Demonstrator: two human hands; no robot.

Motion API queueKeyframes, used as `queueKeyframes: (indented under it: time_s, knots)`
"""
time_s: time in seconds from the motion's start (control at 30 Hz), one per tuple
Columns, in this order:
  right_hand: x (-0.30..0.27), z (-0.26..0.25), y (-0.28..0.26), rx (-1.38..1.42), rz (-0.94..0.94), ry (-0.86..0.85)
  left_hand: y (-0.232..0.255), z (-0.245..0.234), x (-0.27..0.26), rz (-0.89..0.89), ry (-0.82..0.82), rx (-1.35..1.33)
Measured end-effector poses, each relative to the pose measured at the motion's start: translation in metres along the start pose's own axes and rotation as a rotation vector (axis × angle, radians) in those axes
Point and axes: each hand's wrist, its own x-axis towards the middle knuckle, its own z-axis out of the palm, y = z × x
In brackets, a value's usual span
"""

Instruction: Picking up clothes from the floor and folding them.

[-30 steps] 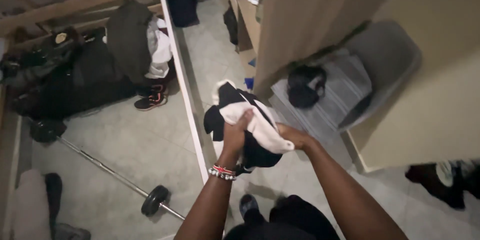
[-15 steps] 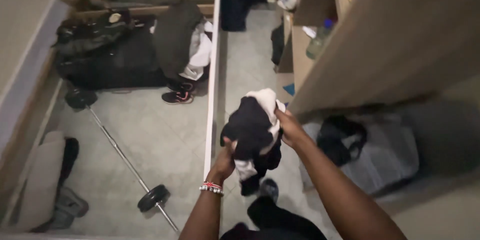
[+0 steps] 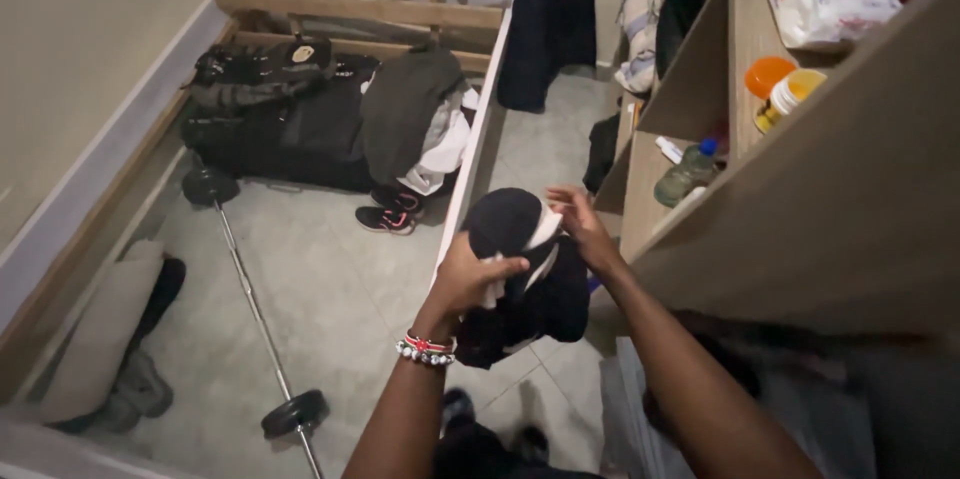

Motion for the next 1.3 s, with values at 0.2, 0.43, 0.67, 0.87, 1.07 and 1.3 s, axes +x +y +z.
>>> queueKeyframes:
  time_s: [0.2,0.43,0.67,0.87,1.07,1.3]
  knots:
    - [0.012,0.034,0.004,0.134,0.272,-0.284,-0.056,-0.037,0.062,0.089,0.302,-0.176]
    - [0.126,0.116,0.046,0.149,0.048,-0.179,-0.106,-0.101,0.156,0.000,0.401,-0.365]
    - [0.233,0.169,0.004,0.390,0.209,0.097,-0.132,-0.196,0.234,0.142,0.363,-0.007]
    - [0.324,0.201,-0.065,-0.131,0.252,-0.009,-0.091,-0.207,0.311,-0.137,0.407,0.203]
    - [0.394,0.244,-0.121,-0.324,0.192,0.098,-0.144,-0.256,0.422,-0.206,0.607,0.166]
    - [0.489,0.284,-0.125,-0.310,0.113,0.028,-0.134,-0.320,0.511,-0.015,0.714,0.103]
